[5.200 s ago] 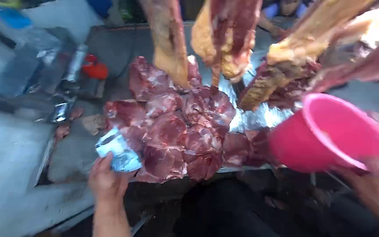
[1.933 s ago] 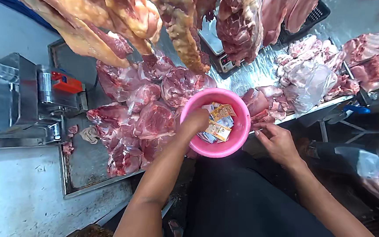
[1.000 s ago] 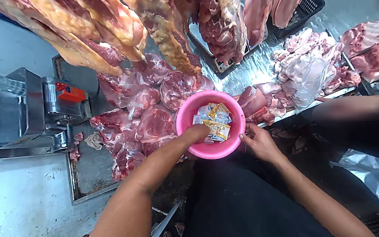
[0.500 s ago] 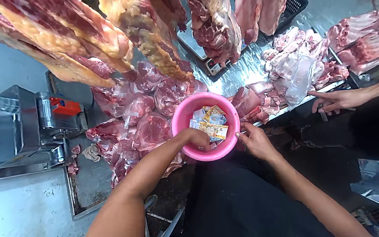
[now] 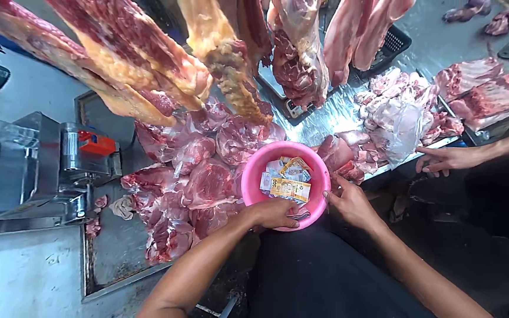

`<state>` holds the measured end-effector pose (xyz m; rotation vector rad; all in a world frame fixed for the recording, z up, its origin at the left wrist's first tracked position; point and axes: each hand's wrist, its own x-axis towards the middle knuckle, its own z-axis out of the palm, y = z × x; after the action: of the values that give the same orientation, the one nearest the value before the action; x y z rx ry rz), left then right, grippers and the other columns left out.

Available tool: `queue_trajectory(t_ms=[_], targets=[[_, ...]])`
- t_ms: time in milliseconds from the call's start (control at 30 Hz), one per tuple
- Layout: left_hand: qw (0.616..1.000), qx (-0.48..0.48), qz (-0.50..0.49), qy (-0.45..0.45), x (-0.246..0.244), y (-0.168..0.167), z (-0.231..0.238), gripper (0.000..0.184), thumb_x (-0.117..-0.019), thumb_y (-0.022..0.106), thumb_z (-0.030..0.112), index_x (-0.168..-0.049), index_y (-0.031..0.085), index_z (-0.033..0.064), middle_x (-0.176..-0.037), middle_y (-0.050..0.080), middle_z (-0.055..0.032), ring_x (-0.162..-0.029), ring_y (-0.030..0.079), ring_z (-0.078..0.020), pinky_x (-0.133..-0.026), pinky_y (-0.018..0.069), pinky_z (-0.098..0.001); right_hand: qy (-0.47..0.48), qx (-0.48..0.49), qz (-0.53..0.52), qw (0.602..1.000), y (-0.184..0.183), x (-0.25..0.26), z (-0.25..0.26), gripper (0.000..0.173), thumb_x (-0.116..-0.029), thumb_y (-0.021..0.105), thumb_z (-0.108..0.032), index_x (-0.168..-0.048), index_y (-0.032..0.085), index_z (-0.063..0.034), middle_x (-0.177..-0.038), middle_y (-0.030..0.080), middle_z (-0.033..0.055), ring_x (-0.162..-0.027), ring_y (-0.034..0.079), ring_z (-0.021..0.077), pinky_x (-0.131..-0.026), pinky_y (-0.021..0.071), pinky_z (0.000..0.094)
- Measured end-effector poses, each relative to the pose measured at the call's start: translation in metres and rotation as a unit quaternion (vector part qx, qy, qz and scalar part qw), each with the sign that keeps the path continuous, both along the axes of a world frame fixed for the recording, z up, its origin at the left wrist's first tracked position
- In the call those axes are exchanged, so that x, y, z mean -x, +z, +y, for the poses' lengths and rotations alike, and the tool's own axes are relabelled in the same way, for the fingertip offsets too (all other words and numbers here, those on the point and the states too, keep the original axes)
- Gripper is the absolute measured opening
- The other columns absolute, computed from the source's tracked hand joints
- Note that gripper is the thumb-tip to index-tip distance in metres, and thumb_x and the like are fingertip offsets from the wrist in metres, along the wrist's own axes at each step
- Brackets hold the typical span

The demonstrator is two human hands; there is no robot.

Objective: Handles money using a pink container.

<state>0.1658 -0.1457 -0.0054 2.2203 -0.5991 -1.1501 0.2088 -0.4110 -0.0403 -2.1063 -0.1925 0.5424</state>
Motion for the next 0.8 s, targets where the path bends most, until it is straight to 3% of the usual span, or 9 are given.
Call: queue_trajectory(t_ms=[67,167,300,433,500,600,667,733,800], targets=[[0.999,0.026,-0.036,0.031,-0.005,0.001,0.004,0.026,-0.1013,0.058,0.03,-0.105,0.068,0.0062,-0.084,0.067,-0.0113,-0.079,0.066,-0.0267,-0.075,0.0541,-0.0519,-0.021,0.046,-0.059,0.997,0.008,-0.001,0.005,0.064,-0.0912,0.067,-0.036,-0.15,0.052,-0.0157,-0.134,0.064,0.0079,-0.107,0.068,0.0164,-0.092,0.0591,0.039],[0.99,0.054,-0.098,0.085,-0.013,0.016,0.023,0.025,-0.1034,0.053,0.027,-0.102,0.07,0.0084,-0.082,0.068,-0.0067,-0.076,0.066,-0.0199,-0.075,0.056,-0.0463,-0.042,0.084,-0.229,0.969,0.027,0.001,0.013,0.061,-0.0938,0.061,-0.041,-0.146,0.056,-0.0097,-0.147,0.054,0.0163,-0.131,0.056,0.0296,-0.107,0.049,0.0485],[0.985,0.057,-0.145,0.069,-0.031,0.067,0.029,0.023,-0.1026,0.055,0.024,-0.099,0.07,0.0065,-0.074,0.065,-0.0051,-0.069,0.063,-0.0166,-0.067,0.0543,-0.0417,0.183,-0.007,-0.255,0.95,0.073,-0.01,0.04,0.067,-0.0949,0.067,-0.043,-0.153,0.049,-0.0152,-0.154,0.049,0.0096,-0.138,0.05,0.0265,-0.112,0.0456,0.0512],[0.978,0.08,-0.158,0.114,-0.048,0.108,0.026,0.023,-0.1044,0.057,0.023,-0.093,0.071,0.0078,-0.074,0.064,-0.0023,-0.066,0.061,-0.0134,-0.065,0.0536,-0.0364,0.202,-0.061,-0.154,0.965,0.087,-0.026,0.064,0.028,-0.0961,0.071,-0.027,-0.121,0.068,-0.0145,-0.096,0.074,0.0029,-0.086,0.072,0.0157,-0.08,0.0608,0.0436],[0.925,0.237,-0.143,0.262,-0.035,0.098,0.04,0.033,-0.1078,0.05,0.027,-0.104,0.071,0.0025,-0.085,0.071,-0.0061,-0.071,0.068,-0.0136,-0.068,0.0598,-0.0334,0.084,-0.19,-0.045,0.977,0.086,-0.026,0.06,0.019,-0.0969,0.069,-0.018,-0.113,0.069,-0.007,-0.092,0.074,0.0074,-0.08,0.072,0.0169,-0.076,0.0635,0.0391],[0.809,0.431,0.006,0.401,-0.001,0.059,0.027,0.075,-0.0996,0.05,0.062,-0.144,0.054,0.0021,-0.125,0.069,-0.0153,-0.105,0.07,-0.0271,-0.088,0.0604,-0.0452,-0.084,-0.402,0.132,0.902,0.084,-0.012,0.062,0.021,-0.1005,0.061,-0.008,-0.115,0.06,0.0065,-0.096,0.071,0.0204,-0.075,0.072,0.0275,-0.068,0.0636,0.0444],[0.743,0.477,0.043,0.468,0.018,0.047,-0.014,0.06,-0.1023,0.055,0.047,-0.14,0.051,0.0004,-0.123,0.069,-0.0123,-0.109,0.069,-0.0242,-0.095,0.0588,-0.0452,-0.096,-0.429,0.188,0.878,0.078,0.003,0.071,0.025,-0.1051,0.054,-0.014,-0.117,0.059,0.0072,-0.096,0.072,0.0205,-0.073,0.072,0.0274,-0.066,0.0636,0.0444],[0.648,0.511,0.037,0.564,0.019,0.049,-0.046,0.034,-0.1086,0.047,0.025,-0.126,0.057,-0.003,-0.104,0.072,-0.0139,-0.093,0.072,-0.0216,-0.086,0.0606,-0.0411,-0.069,-0.394,0.2,0.894,0.075,0.018,0.081,0.03,-0.1088,0.049,-0.02,-0.112,0.061,0.0066,-0.089,0.073,0.02,-0.068,0.072,0.0275,-0.063,0.0635,0.0436],[0.584,0.538,0.015,0.607,0.011,0.053,-0.05,0.034,-0.1101,0.042,0.019,-0.124,0.058,-0.0067,-0.106,0.073,-0.0212,-0.097,0.073,-0.0281,-0.089,0.0609,-0.0456,-0.037,-0.346,0.173,0.921,0.076,0.023,0.08,0.035,-0.1097,0.049,-0.025,-0.103,0.065,0.005,-0.083,0.074,0.0181,-0.065,0.072,0.0272,-0.061,0.0636,0.0418]])
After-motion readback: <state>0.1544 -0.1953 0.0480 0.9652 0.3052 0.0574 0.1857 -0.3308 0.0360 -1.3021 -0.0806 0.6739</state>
